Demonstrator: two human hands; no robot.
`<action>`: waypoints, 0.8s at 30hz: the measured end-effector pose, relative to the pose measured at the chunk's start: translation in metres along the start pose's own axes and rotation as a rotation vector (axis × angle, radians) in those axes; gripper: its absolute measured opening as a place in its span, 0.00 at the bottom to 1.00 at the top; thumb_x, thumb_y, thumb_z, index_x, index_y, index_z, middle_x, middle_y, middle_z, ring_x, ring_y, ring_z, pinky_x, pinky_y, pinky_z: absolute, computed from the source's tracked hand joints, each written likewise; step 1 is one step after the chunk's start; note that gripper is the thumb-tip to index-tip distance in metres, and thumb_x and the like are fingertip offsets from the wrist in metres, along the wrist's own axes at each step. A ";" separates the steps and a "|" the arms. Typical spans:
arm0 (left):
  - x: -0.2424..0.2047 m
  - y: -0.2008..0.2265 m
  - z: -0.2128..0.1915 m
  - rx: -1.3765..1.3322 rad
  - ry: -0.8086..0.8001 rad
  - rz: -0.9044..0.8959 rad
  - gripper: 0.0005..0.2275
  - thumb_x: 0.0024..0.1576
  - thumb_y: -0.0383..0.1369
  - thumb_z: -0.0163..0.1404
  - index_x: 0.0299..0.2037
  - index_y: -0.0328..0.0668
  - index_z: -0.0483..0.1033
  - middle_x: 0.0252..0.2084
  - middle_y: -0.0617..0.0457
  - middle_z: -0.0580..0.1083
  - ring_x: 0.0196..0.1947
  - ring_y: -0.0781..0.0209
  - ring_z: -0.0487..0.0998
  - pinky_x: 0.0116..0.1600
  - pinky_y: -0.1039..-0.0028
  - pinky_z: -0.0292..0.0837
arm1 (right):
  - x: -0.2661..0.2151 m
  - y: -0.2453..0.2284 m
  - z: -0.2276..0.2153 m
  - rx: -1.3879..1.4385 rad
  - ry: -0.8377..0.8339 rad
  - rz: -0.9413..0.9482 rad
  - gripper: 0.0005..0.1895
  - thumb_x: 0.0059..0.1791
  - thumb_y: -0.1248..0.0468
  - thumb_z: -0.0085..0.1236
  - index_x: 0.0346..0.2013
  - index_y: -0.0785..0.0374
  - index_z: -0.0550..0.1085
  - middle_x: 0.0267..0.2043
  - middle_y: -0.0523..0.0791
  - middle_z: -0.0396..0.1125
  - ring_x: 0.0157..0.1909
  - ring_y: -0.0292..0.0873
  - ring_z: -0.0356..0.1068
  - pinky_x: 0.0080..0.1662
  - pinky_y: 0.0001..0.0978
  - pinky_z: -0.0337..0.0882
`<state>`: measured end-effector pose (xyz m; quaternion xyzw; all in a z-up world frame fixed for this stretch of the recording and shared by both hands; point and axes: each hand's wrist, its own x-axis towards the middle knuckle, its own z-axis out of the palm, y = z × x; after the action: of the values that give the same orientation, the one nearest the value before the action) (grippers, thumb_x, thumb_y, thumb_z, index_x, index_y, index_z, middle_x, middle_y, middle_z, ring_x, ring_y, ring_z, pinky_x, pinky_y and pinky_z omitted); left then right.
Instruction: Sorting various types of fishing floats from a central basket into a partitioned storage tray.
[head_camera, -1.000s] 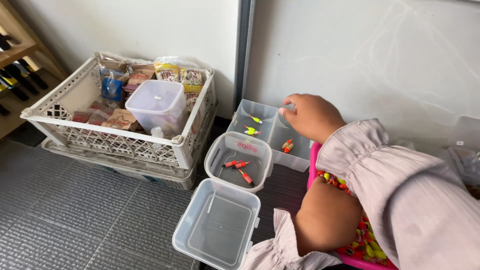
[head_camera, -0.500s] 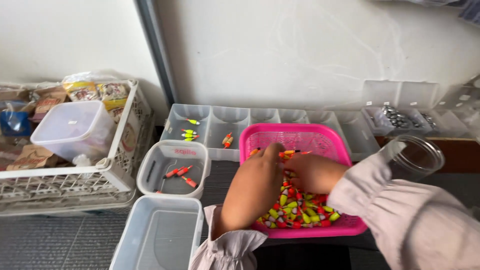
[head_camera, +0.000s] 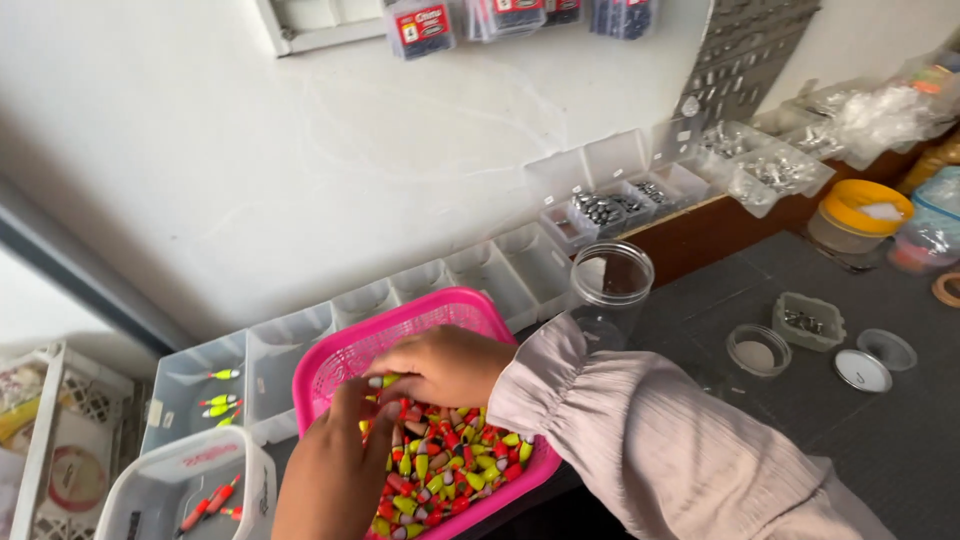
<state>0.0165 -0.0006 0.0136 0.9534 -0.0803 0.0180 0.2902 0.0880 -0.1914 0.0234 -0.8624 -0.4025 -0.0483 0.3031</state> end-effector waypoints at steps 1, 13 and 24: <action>0.002 -0.004 0.003 0.001 0.007 -0.077 0.14 0.58 0.48 0.45 0.49 0.56 0.67 0.46 0.55 0.81 0.45 0.42 0.81 0.43 0.52 0.73 | -0.001 -0.005 -0.004 0.058 -0.026 -0.046 0.14 0.52 0.56 0.53 0.51 0.54 0.76 0.39 0.41 0.75 0.44 0.44 0.76 0.46 0.39 0.72; 0.021 -0.049 0.049 -0.306 0.210 -0.164 0.15 0.60 0.43 0.41 0.29 0.53 0.80 0.15 0.56 0.81 0.13 0.64 0.77 0.23 0.76 0.68 | -0.007 0.000 -0.007 0.451 0.024 -0.038 0.12 0.44 0.61 0.67 0.39 0.56 0.75 0.35 0.38 0.72 0.38 0.32 0.71 0.43 0.24 0.71; 0.030 -0.069 0.066 -0.690 0.281 -0.118 0.10 0.58 0.30 0.43 0.35 0.31 0.77 0.13 0.36 0.77 0.10 0.49 0.73 0.20 0.68 0.67 | -0.006 0.002 -0.013 0.578 0.071 -0.018 0.07 0.50 0.62 0.62 0.40 0.59 0.78 0.41 0.40 0.75 0.44 0.34 0.74 0.49 0.23 0.73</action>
<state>0.0564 0.0150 -0.0767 0.7909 0.0139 0.1036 0.6030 0.0876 -0.2037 0.0306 -0.7345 -0.3962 0.0354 0.5498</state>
